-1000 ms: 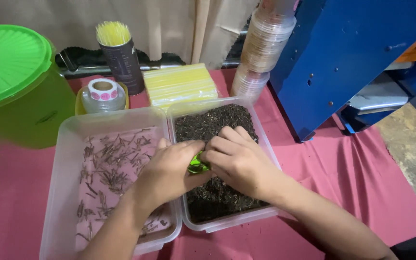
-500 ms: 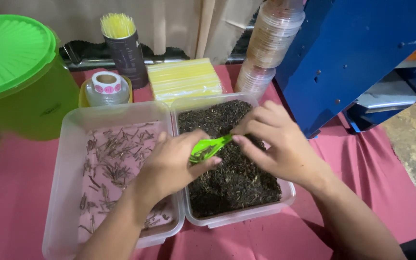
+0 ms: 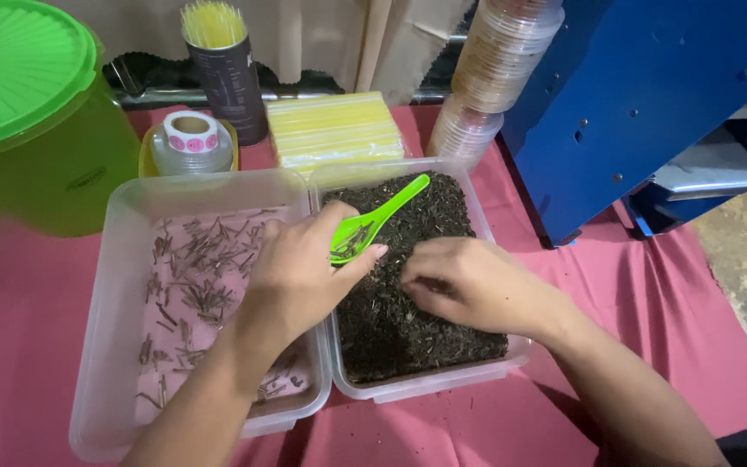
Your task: The person uses a green plastic spoon to scoop dried dark herbs from a clear container and transfers them into a second container. They also use their right hand to sift through the herbs in the first container, separating and moving the material between the two containers.
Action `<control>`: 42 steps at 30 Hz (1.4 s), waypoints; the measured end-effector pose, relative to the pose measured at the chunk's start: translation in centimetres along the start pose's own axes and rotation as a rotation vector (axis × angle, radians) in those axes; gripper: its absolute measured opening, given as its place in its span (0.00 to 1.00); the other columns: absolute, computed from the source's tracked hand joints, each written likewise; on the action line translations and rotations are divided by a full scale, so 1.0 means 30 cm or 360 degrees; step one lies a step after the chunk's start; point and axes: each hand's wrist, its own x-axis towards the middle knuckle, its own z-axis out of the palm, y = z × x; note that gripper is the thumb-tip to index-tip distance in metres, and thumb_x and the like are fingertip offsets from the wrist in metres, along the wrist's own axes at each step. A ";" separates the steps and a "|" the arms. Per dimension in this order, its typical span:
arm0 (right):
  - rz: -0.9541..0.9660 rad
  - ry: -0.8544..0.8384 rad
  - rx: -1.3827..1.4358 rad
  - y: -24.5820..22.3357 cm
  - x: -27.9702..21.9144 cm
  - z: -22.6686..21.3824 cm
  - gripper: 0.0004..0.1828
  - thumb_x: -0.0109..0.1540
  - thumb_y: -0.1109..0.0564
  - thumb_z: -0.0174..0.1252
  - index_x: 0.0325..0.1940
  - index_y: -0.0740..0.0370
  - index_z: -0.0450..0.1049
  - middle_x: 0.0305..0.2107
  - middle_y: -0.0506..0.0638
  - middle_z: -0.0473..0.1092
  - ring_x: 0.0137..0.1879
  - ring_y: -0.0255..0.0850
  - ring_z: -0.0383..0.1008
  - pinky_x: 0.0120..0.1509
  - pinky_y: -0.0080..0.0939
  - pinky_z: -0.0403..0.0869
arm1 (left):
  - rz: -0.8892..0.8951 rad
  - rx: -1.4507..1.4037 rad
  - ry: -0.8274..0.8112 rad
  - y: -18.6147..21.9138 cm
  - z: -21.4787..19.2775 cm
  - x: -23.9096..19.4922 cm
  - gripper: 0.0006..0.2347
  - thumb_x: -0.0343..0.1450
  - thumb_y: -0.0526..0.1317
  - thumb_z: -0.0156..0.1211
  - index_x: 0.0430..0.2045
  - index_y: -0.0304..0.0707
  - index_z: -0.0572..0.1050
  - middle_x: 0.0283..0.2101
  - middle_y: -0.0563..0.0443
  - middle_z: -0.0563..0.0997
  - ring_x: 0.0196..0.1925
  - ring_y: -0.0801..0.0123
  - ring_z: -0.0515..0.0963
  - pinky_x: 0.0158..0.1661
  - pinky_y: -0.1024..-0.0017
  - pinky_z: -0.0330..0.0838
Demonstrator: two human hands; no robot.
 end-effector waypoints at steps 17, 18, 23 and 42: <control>0.0409 -0.0702 -0.0528 0.053 0.004 0.085 0.08 0.59 0.58 0.62 0.41 0.56 0.81 0.36 0.54 0.81 0.42 0.54 0.83 0.43 0.53 0.81 | 0.0025 -0.0094 -0.0012 0.011 -0.009 -0.012 0.16 0.68 0.57 0.59 0.46 0.59 0.72 0.39 0.51 0.85 0.44 0.56 0.85 0.53 0.64 0.60; 0.0424 -0.0694 -0.0550 0.060 0.001 0.088 0.07 0.59 0.57 0.61 0.41 0.54 0.81 0.37 0.52 0.81 0.42 0.55 0.83 0.43 0.54 0.81 | 0.0032 -0.0108 0.0004 0.011 -0.008 -0.012 0.15 0.68 0.56 0.59 0.46 0.59 0.72 0.39 0.51 0.86 0.44 0.55 0.85 0.52 0.64 0.60; 0.0470 -0.0692 -0.0577 0.058 0.007 0.079 0.07 0.60 0.56 0.61 0.41 0.53 0.81 0.36 0.52 0.80 0.42 0.54 0.83 0.44 0.53 0.81 | 0.0042 -0.0094 0.0040 0.010 -0.006 -0.012 0.16 0.67 0.56 0.60 0.46 0.59 0.73 0.39 0.50 0.86 0.45 0.53 0.85 0.52 0.63 0.61; -0.0374 -0.0557 -0.0340 -0.007 -0.014 0.186 0.19 0.61 0.54 0.50 0.55 0.52 0.76 0.51 0.53 0.71 0.55 0.53 0.68 0.49 0.55 0.66 | -0.0077 -0.0052 0.0239 0.017 -0.009 -0.015 0.17 0.67 0.58 0.61 0.43 0.54 0.76 0.37 0.57 0.88 0.41 0.54 0.84 0.48 0.56 0.65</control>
